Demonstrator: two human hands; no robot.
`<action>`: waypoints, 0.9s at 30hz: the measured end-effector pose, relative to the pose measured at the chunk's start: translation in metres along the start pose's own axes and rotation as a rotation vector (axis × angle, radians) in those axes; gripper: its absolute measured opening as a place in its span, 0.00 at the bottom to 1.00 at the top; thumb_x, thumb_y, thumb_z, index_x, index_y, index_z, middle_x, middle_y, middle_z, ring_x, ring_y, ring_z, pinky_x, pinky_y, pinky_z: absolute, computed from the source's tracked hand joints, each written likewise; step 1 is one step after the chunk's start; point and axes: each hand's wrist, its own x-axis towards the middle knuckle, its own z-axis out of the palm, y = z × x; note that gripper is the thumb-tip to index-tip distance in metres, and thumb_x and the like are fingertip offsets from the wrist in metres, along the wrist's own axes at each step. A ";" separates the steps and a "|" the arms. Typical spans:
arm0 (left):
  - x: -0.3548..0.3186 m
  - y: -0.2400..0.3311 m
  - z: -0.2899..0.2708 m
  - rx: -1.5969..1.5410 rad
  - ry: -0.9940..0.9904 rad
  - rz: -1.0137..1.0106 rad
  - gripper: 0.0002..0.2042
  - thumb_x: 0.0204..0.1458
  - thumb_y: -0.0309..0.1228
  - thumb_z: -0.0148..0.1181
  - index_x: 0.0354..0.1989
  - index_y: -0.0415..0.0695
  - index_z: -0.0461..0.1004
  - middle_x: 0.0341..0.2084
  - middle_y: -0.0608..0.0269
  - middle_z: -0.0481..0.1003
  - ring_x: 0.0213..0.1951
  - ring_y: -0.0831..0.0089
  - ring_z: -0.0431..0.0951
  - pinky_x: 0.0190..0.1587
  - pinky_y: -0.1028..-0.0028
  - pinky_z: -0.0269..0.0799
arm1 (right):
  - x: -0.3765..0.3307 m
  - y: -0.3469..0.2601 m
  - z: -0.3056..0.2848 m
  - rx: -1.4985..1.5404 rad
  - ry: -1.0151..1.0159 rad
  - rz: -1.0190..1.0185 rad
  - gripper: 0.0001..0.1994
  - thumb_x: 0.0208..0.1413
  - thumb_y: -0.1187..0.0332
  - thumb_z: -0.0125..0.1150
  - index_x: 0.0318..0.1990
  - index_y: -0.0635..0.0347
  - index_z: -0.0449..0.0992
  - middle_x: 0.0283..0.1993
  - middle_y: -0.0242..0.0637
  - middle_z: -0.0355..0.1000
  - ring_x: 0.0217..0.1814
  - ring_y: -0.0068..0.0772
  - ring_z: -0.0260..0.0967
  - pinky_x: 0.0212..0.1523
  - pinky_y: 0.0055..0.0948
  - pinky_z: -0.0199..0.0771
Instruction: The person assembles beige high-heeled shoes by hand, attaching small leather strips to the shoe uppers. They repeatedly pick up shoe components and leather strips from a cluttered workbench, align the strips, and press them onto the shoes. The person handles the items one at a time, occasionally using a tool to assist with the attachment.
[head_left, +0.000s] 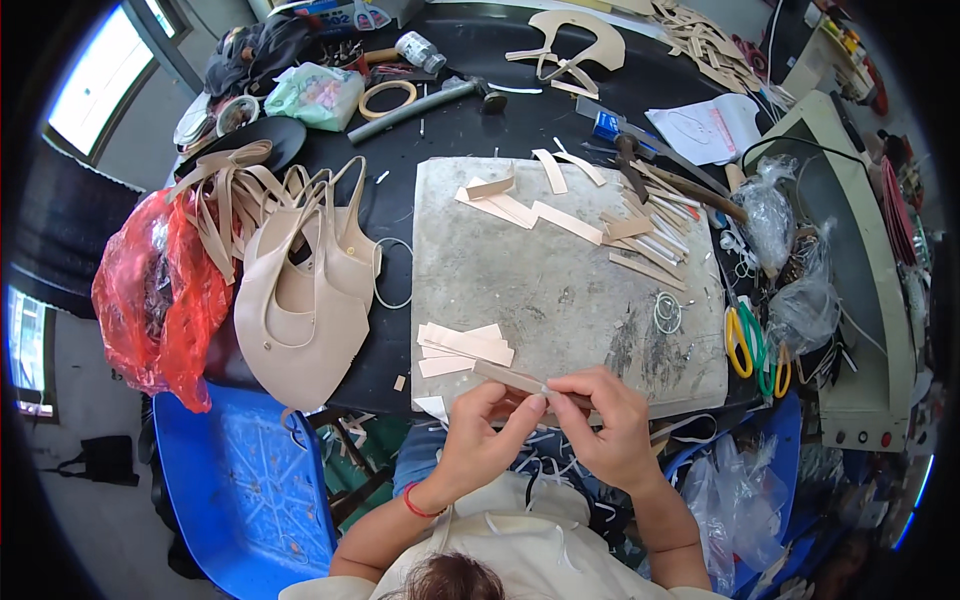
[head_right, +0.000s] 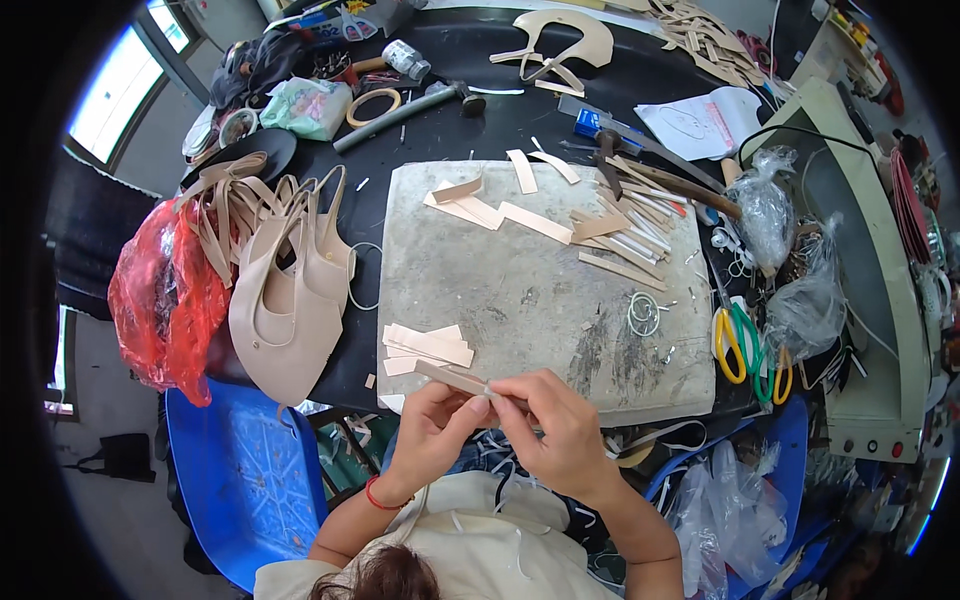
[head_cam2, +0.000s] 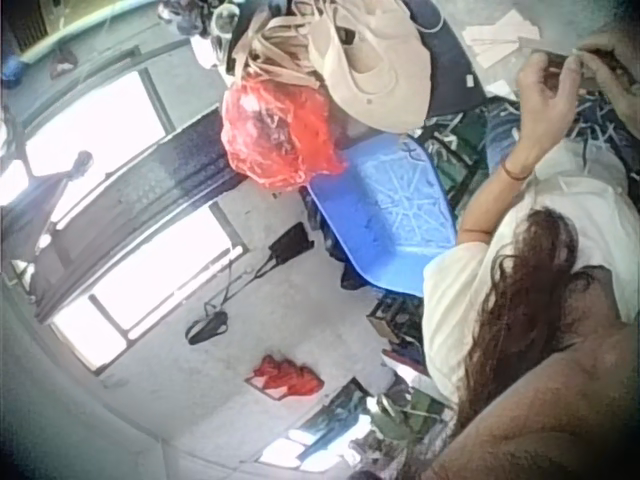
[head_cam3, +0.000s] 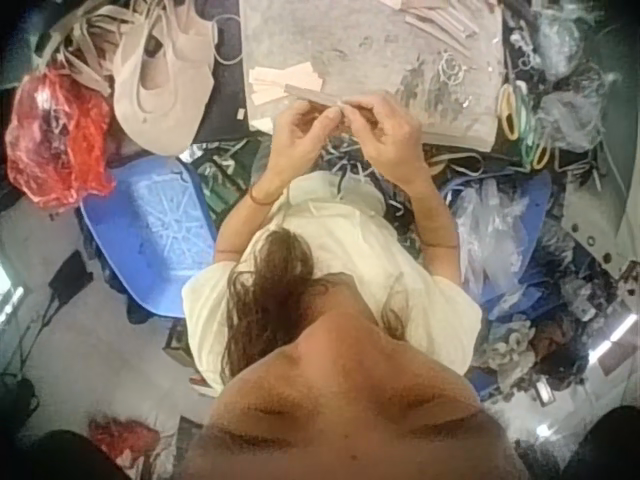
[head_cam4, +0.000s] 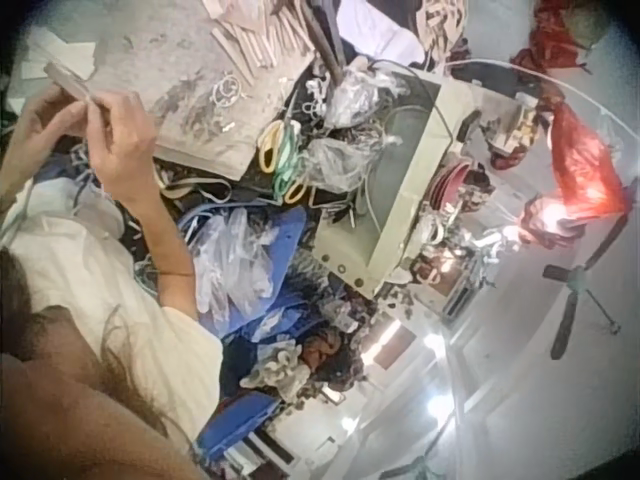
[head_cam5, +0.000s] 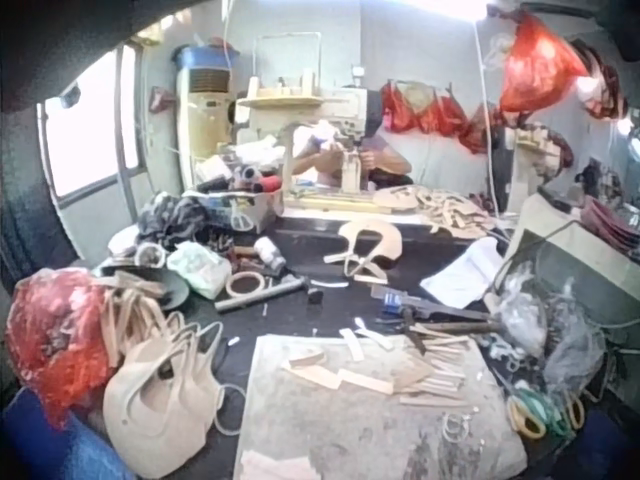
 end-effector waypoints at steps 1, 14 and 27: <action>-0.001 0.000 -0.001 -0.007 0.019 0.013 0.08 0.53 0.24 0.57 0.36 0.30 0.74 0.28 0.57 0.78 0.32 0.75 0.79 0.36 0.76 0.75 | 0.001 0.002 0.001 -0.063 0.016 -0.090 0.07 0.47 0.81 0.62 0.35 0.64 0.75 0.33 0.39 0.73 0.32 0.31 0.73 0.33 0.26 0.73; -0.005 0.017 0.004 0.437 0.025 0.351 0.04 0.47 0.17 0.55 0.31 0.36 0.71 0.25 0.59 0.72 0.27 0.74 0.75 0.31 0.77 0.71 | 0.003 0.009 0.007 -0.217 0.075 -0.424 0.11 0.40 0.82 0.63 0.34 0.64 0.74 0.33 0.37 0.72 0.30 0.37 0.67 0.29 0.30 0.67; 0.015 0.035 -0.002 -0.007 0.163 0.040 0.10 0.59 0.26 0.45 0.45 0.34 0.66 0.41 0.50 0.74 0.42 0.63 0.78 0.42 0.68 0.79 | -0.036 0.025 -0.042 0.355 -0.290 0.265 0.07 0.56 0.74 0.53 0.40 0.65 0.74 0.40 0.42 0.74 0.36 0.31 0.71 0.37 0.26 0.72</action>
